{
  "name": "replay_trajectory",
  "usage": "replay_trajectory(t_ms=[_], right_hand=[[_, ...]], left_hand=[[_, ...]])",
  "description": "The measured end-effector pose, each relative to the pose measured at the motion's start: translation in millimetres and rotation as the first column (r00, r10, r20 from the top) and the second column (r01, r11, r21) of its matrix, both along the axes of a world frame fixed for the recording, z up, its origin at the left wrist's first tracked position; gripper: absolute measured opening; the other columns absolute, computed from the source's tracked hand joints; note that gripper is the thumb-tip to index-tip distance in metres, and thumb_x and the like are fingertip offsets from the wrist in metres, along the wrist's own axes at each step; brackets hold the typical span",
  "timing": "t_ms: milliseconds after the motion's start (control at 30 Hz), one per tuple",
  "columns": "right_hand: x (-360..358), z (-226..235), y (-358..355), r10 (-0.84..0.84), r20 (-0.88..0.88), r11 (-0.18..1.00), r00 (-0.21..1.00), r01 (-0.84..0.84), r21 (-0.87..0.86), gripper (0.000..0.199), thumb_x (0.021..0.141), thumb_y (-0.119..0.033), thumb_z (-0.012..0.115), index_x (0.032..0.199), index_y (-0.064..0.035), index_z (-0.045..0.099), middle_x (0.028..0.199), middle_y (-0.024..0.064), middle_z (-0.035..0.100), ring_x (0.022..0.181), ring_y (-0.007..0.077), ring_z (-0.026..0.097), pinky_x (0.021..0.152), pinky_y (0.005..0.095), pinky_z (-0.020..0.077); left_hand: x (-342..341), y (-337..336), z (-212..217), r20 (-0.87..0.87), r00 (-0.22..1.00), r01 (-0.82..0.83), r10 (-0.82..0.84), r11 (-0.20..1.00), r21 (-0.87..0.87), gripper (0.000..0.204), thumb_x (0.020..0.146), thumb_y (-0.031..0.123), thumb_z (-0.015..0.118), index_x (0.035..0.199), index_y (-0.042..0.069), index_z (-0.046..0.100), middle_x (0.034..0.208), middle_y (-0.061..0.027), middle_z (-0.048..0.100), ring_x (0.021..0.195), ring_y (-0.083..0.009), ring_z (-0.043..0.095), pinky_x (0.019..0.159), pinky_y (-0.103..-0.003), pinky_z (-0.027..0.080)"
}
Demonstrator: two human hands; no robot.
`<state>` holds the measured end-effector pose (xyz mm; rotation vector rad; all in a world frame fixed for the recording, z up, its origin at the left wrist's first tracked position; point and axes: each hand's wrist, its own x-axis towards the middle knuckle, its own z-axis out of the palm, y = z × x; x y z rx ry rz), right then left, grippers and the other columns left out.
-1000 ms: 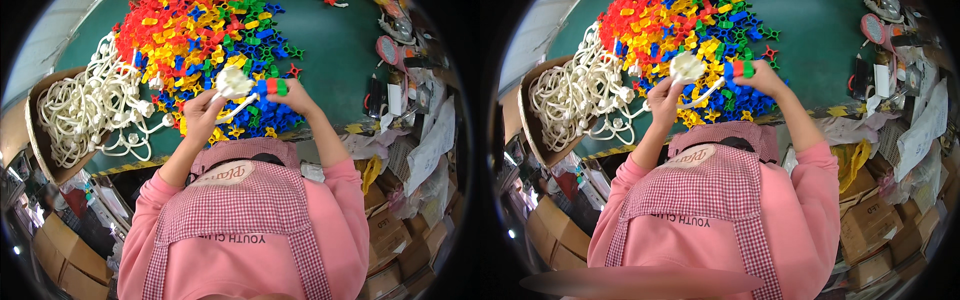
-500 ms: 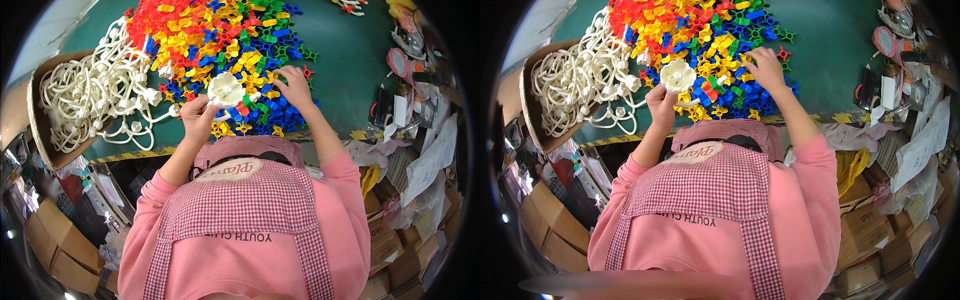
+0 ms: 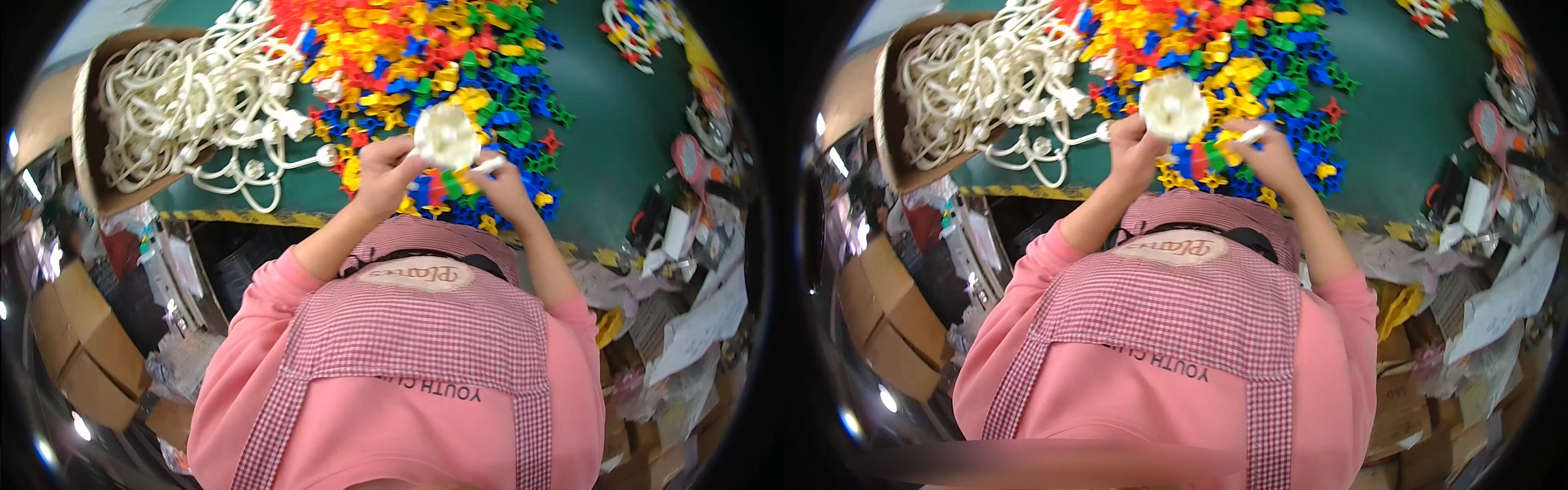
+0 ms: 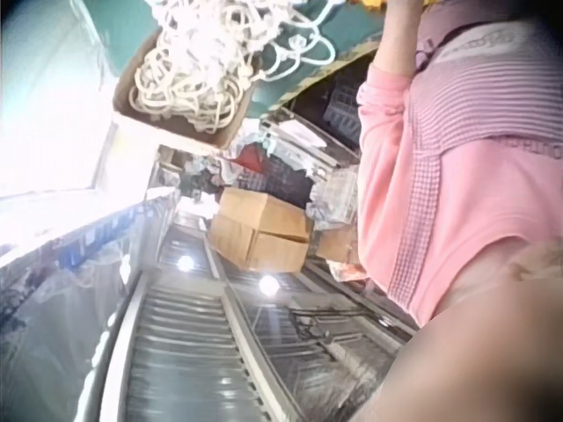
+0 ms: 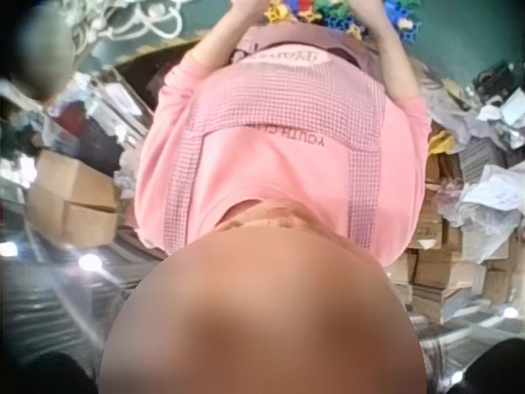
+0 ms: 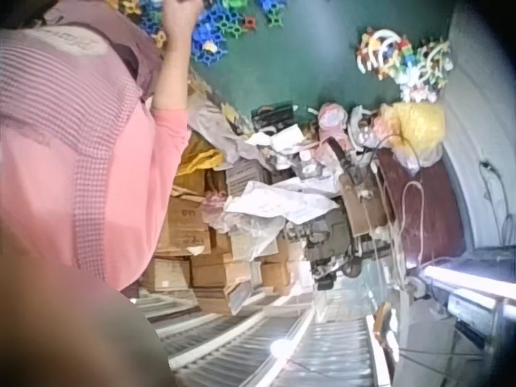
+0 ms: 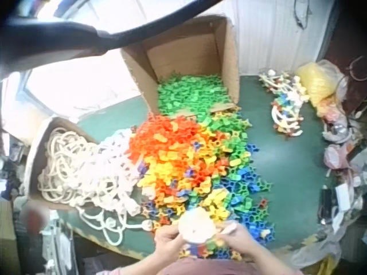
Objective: The person repeatedly picks white plastic connectors and colorful plastic star-shaped pieces from a table, snaps them together to form short chains, and places the assembled units on the table. The process continues with the same components throughout the clip.
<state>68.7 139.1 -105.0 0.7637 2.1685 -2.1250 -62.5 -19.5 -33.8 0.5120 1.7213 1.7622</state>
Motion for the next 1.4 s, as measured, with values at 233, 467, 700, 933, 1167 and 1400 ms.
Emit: replay_trajectory(t_ms=[233,467,700,933,1167,1400], right_hand=[[41,-54,91,-0.785,-0.105,0.619,0.610,0.769,-0.160,0.022,0.095,-0.019,0.046,0.090,-0.0003,0.055,0.076,0.0045,0.057,0.061,0.0099,0.050,0.053,0.0223,0.0391],[208,-167,253,-0.911,0.126,0.304,0.392,0.847,-0.437,0.024,0.092,-0.013,0.053,0.106,0.0046,0.046,0.101,0.0137,0.057,0.082,0.0227,0.058,0.071,0.0307,0.0530],[66,-82,109,-0.288,-0.050,0.622,0.956,0.227,0.750,0.018,0.083,-0.008,0.057,0.099,-0.0072,0.066,0.106,0.0087,0.062,0.091,0.0273,0.060,0.083,0.0340,0.0466],[17,-71,69,-0.182,0.133,0.671,0.974,0.024,0.741,0.039,0.074,-0.014,0.068,0.112,-0.0098,0.058,0.108,0.0116,0.058,0.101,0.0297,0.056,0.086,0.0391,0.0460],[73,-96,129,-0.568,0.028,0.379,0.823,0.231,0.896,0.040,0.076,-0.016,0.068,0.113,-0.0040,0.058,0.103,0.0140,0.056,0.094,0.0313,0.056,0.082,0.0383,0.0455],[53,-83,124,-0.524,0.172,0.601,0.834,0.219,0.768,0.033,0.072,-0.020,0.071,0.101,-0.0066,0.064,0.102,0.0109,0.058,0.094,0.0295,0.058,0.082,0.0380,0.0469]], left_hand=[[-21,-39,-34,-0.486,0.871,-0.115,-0.073,0.931,-0.346,0.049,0.084,0.014,0.058,0.130,0.005,0.043,0.124,-0.0157,0.044,0.120,-0.0311,0.037,0.104,-0.038,0.025],[-87,-195,-152,-0.566,0.715,-0.511,-0.410,0.245,-0.824,0.046,0.074,0.010,0.058,0.119,0.004,0.050,0.121,-0.0158,0.049,0.117,-0.0343,0.041,0.102,-0.044,0.030],[-99,-155,-77,-0.641,0.545,-0.522,-0.541,0.379,-0.764,0.014,0.087,0.024,0.057,0.091,0.012,0.060,0.076,-0.0106,0.062,0.070,-0.0297,0.061,0.064,-0.038,0.049],[-83,-84,15,-0.888,0.388,-0.408,-0.248,0.817,-0.407,0.030,0.080,0.016,0.068,0.110,0.016,0.066,0.066,-0.0056,0.054,0.053,-0.0188,0.050,0.050,-0.030,0.041],[-43,-50,17,-0.768,0.629,-0.212,-0.122,0.923,-0.320,0.026,0.078,0.009,0.070,0.104,0.008,0.068,0.060,-0.0043,0.048,0.049,-0.0126,0.044,0.046,-0.025,0.037],[-19,-27,7,-0.677,0.728,-0.121,-0.107,0.952,-0.280,0.025,0.078,0.007,0.069,0.103,0.006,0.068,0.063,-0.0051,0.054,0.052,-0.0113,0.048,0.048,-0.024,0.039]])
